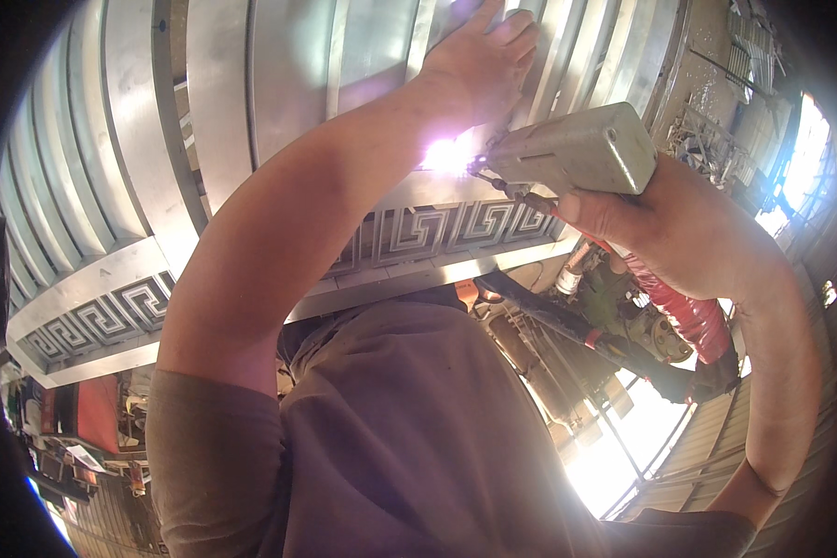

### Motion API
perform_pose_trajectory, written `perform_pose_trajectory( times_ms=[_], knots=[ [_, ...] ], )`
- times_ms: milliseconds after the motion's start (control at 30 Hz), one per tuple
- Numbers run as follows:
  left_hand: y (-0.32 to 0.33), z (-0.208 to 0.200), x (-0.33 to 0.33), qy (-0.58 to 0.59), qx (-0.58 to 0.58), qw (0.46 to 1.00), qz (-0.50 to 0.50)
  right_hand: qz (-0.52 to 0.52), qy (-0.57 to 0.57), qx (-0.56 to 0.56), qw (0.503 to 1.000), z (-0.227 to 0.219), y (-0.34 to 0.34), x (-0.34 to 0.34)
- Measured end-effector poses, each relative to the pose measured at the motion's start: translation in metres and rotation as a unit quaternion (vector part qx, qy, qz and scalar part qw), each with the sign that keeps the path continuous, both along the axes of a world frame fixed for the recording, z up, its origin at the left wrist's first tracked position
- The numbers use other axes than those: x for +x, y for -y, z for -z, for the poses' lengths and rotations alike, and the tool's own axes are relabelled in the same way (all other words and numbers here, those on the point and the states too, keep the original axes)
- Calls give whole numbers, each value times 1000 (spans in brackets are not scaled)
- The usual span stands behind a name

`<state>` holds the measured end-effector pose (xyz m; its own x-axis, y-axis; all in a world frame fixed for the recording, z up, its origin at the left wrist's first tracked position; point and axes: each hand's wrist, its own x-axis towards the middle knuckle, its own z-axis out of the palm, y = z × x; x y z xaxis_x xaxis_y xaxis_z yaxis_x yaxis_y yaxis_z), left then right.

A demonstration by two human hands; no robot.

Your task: The person welds a decorative metal panel using a handheld welding torch, creating bright sparks along the seams. They hold the panel steady with one hand while operating the torch with the other, then briefly inspect the welded area.

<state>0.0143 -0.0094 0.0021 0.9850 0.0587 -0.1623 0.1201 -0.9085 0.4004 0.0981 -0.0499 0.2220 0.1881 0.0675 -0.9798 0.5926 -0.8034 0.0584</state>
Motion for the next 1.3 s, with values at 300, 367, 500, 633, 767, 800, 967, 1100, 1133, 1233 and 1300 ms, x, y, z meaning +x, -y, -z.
perform_pose_trajectory(
  times_ms=[300,367,500,633,767,800,967,1100,1133,1233,1300],
  knots=[
    [-1,1,10,-4,-116,989,-94,67,59,-27,996,-20,20,9],
    [15,31,20,57,-66,992,-88,65,31,35,997,-22,34,12],
    [30,58,35,9,25,999,-26,71,30,65,995,-27,53,23],
    [27,57,34,58,-32,996,-65,101,17,80,991,-41,66,36],
    [26,53,29,62,-14,995,-72,184,50,117,975,-54,93,37],
    [25,53,26,147,-69,979,-121,198,57,131,970,-55,102,36],
    [7,13,11,218,-297,906,-210,184,47,149,971,-44,149,43],
    [48,-26,-42,204,-396,768,-460,201,33,165,965,-23,189,49],
    [63,-33,-57,303,-358,722,-508,149,34,195,969,-20,198,51],
    [139,-32,-96,140,-516,724,-435,169,-23,272,947,-4,224,52],
    [189,-30,-96,86,-656,645,-382,127,-27,307,943,8,238,53]
  ],
)
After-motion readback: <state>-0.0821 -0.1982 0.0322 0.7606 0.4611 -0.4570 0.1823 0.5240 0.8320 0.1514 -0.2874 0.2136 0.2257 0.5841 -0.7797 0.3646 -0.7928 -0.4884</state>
